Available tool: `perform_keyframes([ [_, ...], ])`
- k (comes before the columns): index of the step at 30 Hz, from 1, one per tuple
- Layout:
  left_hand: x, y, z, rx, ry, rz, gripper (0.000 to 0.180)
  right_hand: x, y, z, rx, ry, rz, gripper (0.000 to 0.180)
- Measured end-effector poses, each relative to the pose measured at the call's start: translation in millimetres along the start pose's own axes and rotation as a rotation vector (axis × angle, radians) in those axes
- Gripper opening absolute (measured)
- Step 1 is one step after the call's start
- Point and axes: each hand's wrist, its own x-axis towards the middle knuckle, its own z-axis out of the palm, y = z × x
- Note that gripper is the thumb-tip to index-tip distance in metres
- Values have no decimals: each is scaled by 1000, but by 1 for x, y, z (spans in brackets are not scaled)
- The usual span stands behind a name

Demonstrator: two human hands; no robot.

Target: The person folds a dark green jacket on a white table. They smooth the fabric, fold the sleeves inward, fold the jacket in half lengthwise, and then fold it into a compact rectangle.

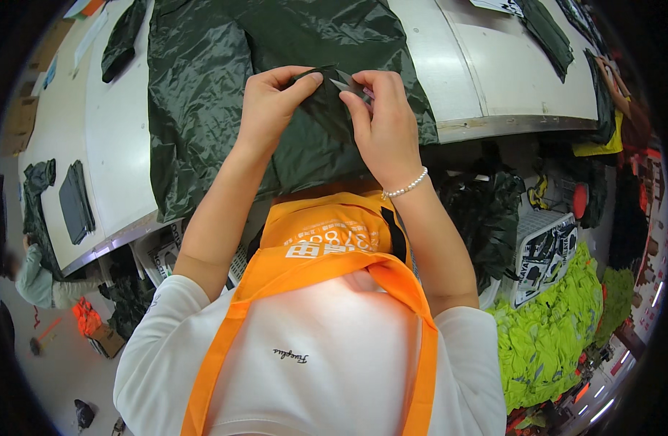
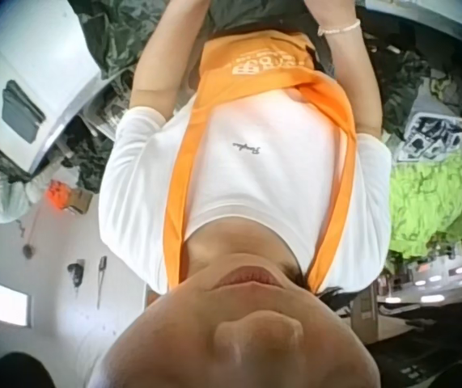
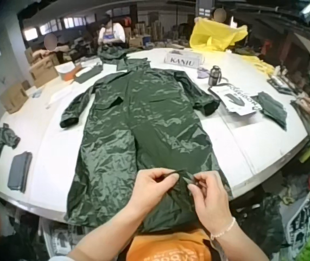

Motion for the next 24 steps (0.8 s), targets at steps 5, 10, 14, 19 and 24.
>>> perform_keyframes([
  [5, -2, 0, -1, -9, -5, -11, 19, 6, 1, 11, 15, 39, -53, 20],
  [10, -1, -2, -2, -37, -8, 4, 19, 9, 1, 15, 13, 44, -69, 19],
  [14, -3, -1, -3, -48, -8, -2, 20, 9, 3, 16, 187, 82, 24, 19],
  [19, -11, 2, -4, 10, -26, 116, 17, 2, 2, 12, 422, 15, 264, 12],
  [24, -24, 8, -6, 256, -30, 311, 19, 2, -13, 8, 179, 121, -140, 13],
])
